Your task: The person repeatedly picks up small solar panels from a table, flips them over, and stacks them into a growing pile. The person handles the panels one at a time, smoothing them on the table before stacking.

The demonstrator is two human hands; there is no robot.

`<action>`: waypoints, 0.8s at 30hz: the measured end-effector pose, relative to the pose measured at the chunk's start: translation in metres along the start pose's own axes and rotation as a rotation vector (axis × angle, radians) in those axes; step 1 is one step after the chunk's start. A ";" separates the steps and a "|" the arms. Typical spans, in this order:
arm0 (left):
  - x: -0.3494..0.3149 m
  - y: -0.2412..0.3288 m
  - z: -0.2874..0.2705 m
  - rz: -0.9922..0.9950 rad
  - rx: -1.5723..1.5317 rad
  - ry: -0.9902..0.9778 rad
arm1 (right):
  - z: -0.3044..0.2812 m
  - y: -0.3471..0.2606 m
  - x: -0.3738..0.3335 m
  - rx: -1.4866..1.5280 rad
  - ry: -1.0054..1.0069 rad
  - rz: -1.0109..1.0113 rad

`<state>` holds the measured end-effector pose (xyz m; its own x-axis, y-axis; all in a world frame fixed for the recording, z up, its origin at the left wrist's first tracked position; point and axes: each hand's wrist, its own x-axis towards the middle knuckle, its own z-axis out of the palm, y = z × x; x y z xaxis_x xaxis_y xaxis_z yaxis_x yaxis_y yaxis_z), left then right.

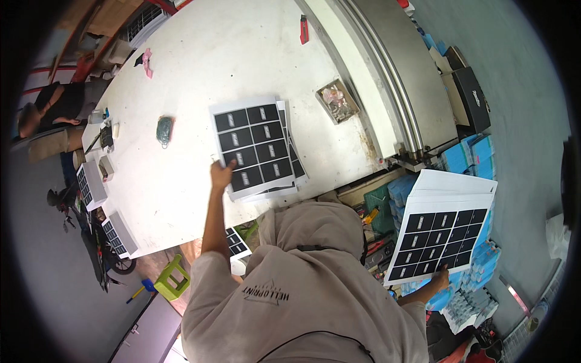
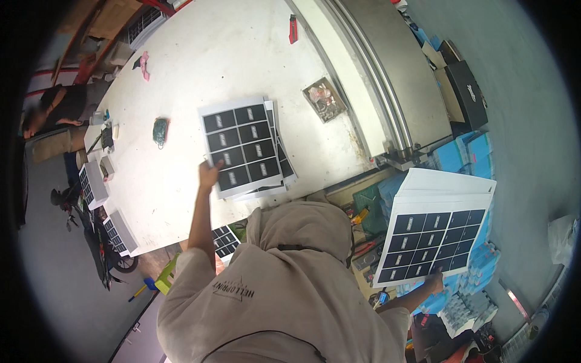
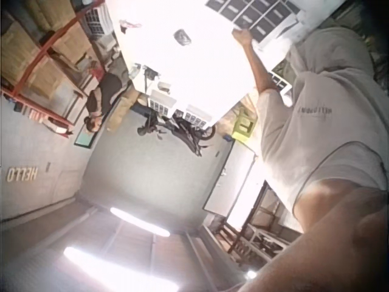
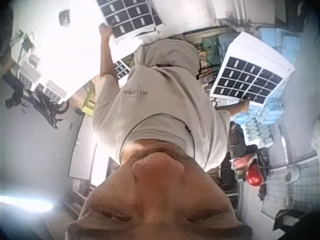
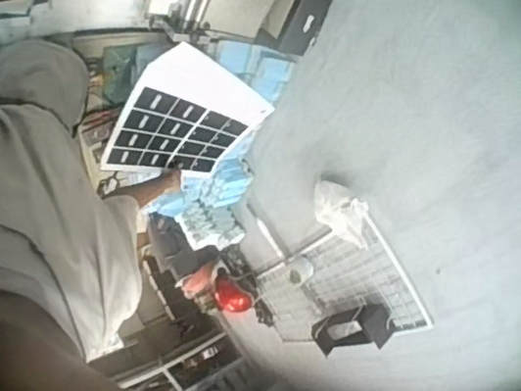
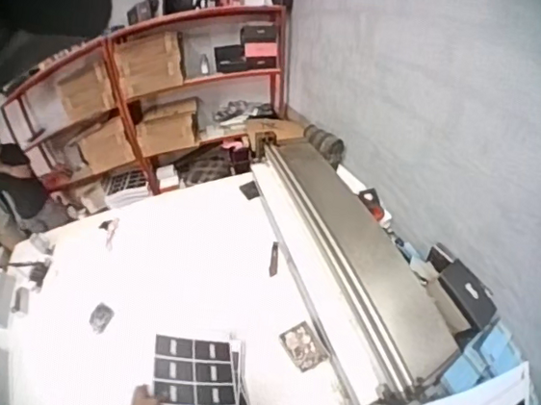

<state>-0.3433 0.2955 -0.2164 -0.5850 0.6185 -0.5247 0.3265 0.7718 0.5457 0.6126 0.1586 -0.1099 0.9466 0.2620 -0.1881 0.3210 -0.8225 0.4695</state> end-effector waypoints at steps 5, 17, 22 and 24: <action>0.007 0.019 0.108 -0.127 0.361 0.418 | -0.036 0.026 -0.019 0.571 0.810 0.117; 0.010 0.158 0.165 0.628 0.307 0.326 | -0.280 -0.340 -0.014 0.446 1.233 -0.256; 0.004 0.274 0.213 0.753 0.022 0.130 | -0.260 -0.526 -0.098 2.009 0.283 -0.459; 0.009 0.307 0.232 0.773 -0.178 -0.035 | -0.232 -0.534 -0.090 1.775 0.027 -0.746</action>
<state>-0.0758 0.5720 -0.2054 -0.2168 0.9759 0.0267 0.5051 0.0887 0.8585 0.3636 0.6916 -0.1432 0.6599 0.7426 0.1142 0.2218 -0.0473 -0.9740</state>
